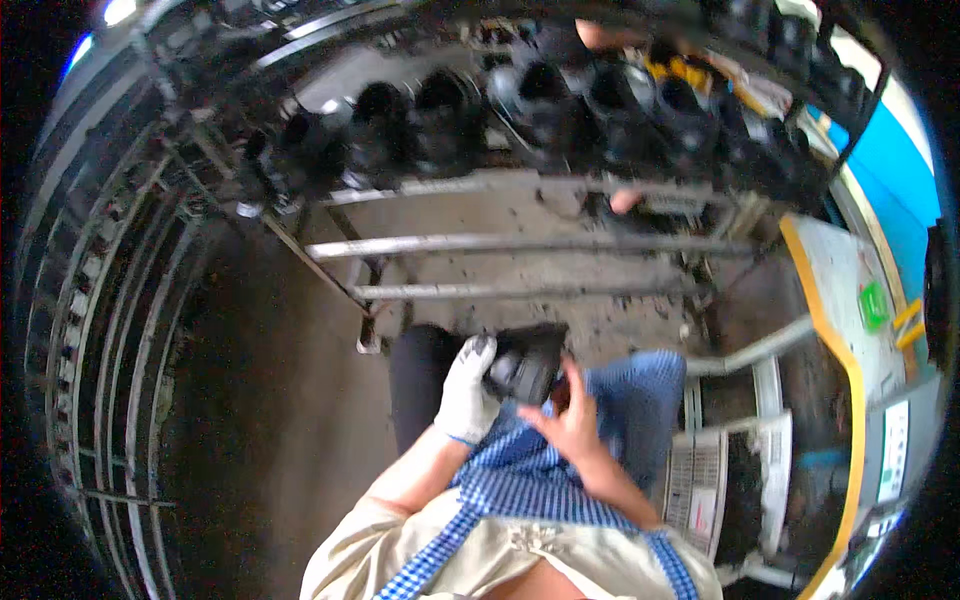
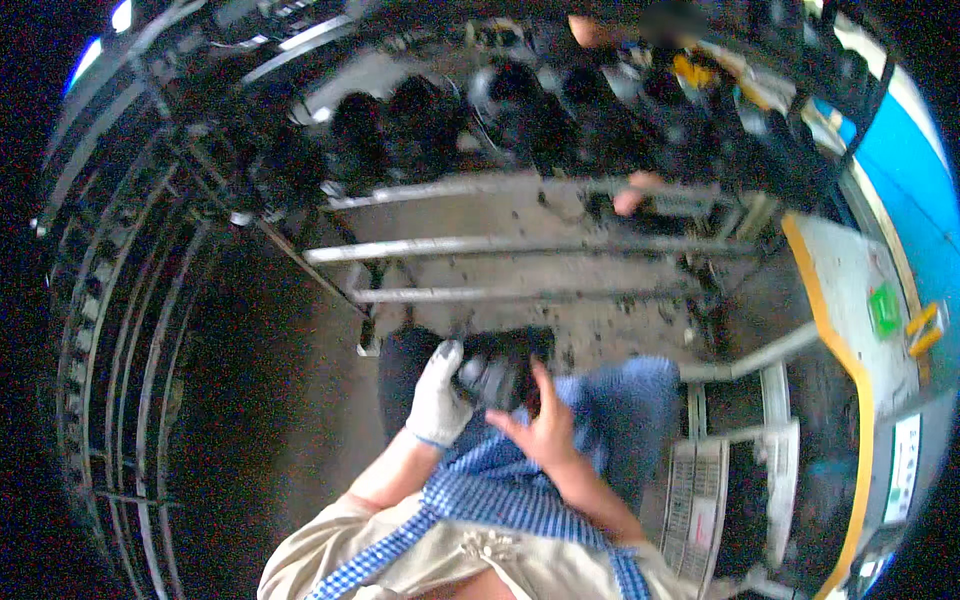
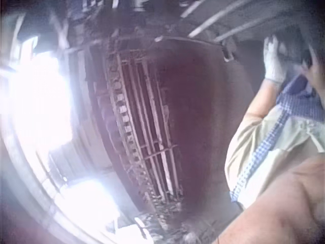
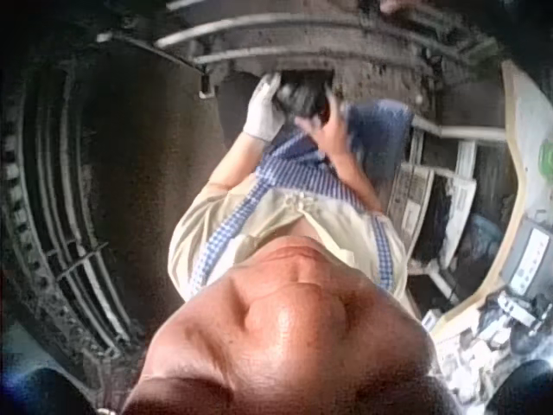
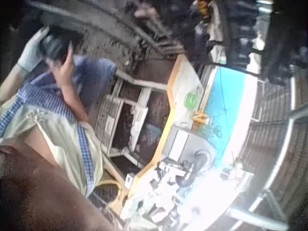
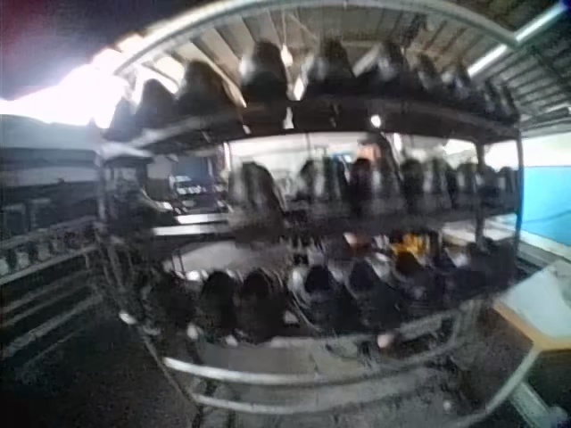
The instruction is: Inspecting and detailing the sole edges of shoes in a manufacturing facility.
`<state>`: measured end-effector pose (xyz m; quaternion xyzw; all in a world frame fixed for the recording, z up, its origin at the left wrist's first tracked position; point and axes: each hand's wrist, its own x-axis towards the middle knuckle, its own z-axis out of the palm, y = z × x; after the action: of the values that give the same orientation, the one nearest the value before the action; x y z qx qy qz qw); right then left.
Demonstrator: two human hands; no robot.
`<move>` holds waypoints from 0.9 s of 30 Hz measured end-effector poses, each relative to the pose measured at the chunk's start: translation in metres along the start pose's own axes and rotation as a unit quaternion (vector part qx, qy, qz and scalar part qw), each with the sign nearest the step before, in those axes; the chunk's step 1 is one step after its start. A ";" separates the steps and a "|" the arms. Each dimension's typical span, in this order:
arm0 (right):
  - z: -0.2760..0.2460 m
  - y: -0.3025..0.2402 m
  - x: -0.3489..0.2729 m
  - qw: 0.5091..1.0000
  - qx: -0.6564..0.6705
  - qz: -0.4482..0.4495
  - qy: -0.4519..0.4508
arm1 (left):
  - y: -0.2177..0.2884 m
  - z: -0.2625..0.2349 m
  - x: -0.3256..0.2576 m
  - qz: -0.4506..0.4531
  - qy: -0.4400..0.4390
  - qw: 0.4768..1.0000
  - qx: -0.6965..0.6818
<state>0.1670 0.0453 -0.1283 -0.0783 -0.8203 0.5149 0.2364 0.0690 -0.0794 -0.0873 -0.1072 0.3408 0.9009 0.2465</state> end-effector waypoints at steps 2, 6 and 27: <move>-0.002 0.033 0.003 0.996 0.083 -0.011 0.034 | 0.004 0.005 -0.001 -0.110 -0.107 0.988 0.001; -0.017 0.024 0.026 0.992 0.115 0.041 0.026 | 0.003 -0.012 0.014 -0.195 -0.180 0.962 0.065; -0.032 -0.011 0.024 0.980 -0.141 -0.141 0.011 | -0.032 -0.033 -0.013 -0.050 -0.227 0.935 0.268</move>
<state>0.1622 0.0749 -0.0993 -0.0005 -0.8845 0.3552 0.3025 0.0978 -0.0852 -0.1249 0.1533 0.4987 0.7629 0.3818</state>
